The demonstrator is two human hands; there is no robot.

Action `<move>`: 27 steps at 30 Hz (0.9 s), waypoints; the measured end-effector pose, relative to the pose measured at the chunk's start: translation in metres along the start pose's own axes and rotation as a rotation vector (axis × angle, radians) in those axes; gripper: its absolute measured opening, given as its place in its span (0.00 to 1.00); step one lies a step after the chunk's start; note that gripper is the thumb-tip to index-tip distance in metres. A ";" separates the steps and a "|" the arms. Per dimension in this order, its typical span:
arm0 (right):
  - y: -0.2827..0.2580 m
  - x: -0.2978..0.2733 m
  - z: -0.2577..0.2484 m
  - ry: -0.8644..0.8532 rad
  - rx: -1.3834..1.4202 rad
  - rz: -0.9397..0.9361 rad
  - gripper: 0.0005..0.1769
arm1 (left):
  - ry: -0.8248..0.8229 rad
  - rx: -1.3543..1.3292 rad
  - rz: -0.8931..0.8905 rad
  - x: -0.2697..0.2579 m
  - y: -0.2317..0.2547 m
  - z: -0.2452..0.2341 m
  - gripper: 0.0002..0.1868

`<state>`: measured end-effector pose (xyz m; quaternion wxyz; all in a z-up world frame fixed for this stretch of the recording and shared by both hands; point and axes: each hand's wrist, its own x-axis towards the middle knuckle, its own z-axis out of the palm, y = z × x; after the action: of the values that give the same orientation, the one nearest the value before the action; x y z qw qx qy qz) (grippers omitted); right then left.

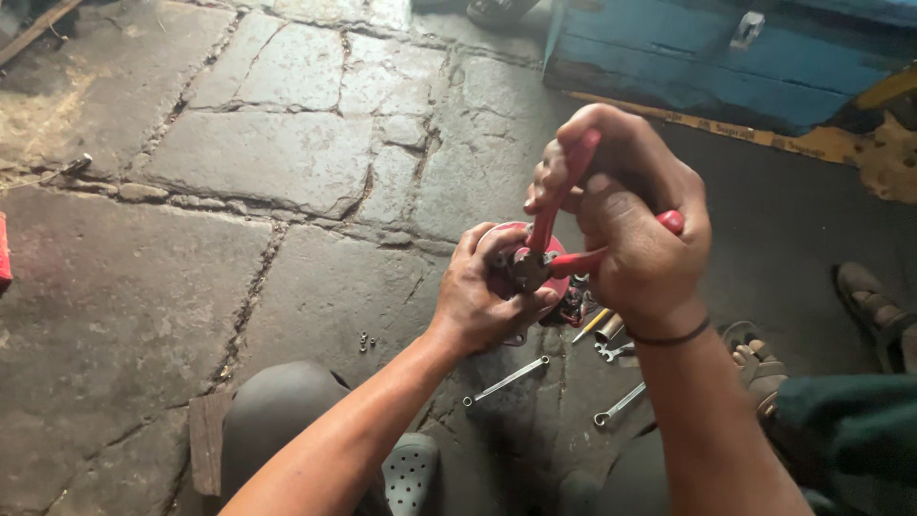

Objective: The person sits on the floor and works on a red cylindrical mechanical component. They use a wrench to loosen bolts and then use pliers to remove small metal pins from the assembly. The removed pins are placed on the floor next to the part.

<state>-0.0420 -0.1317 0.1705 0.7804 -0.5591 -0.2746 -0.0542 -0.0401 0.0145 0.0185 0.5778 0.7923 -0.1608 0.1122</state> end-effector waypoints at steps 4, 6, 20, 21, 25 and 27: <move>-0.001 0.012 -0.021 -0.121 0.190 0.141 0.21 | -0.056 -0.147 -0.009 -0.002 -0.007 0.004 0.42; 0.001 0.021 -0.029 -0.193 0.279 0.188 0.21 | -0.062 -0.152 0.004 0.001 -0.008 0.005 0.42; -0.014 -0.003 0.011 0.235 -0.036 0.098 0.25 | -0.005 0.029 -0.026 0.001 0.006 -0.001 0.43; -0.013 -0.003 0.015 0.297 -0.086 0.093 0.24 | -0.013 0.010 -0.038 0.002 0.007 -0.001 0.44; -0.002 -0.007 0.030 0.324 -0.224 -0.071 0.14 | -0.018 0.003 -0.068 0.004 0.006 -0.001 0.44; 0.002 -0.007 0.030 0.347 -0.237 -0.075 0.12 | -0.021 0.019 -0.065 0.003 0.003 -0.001 0.45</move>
<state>-0.0581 -0.1058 0.1720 0.7421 -0.6187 -0.1485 -0.2107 -0.0385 0.0144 0.0224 0.5719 0.8036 -0.1401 0.0864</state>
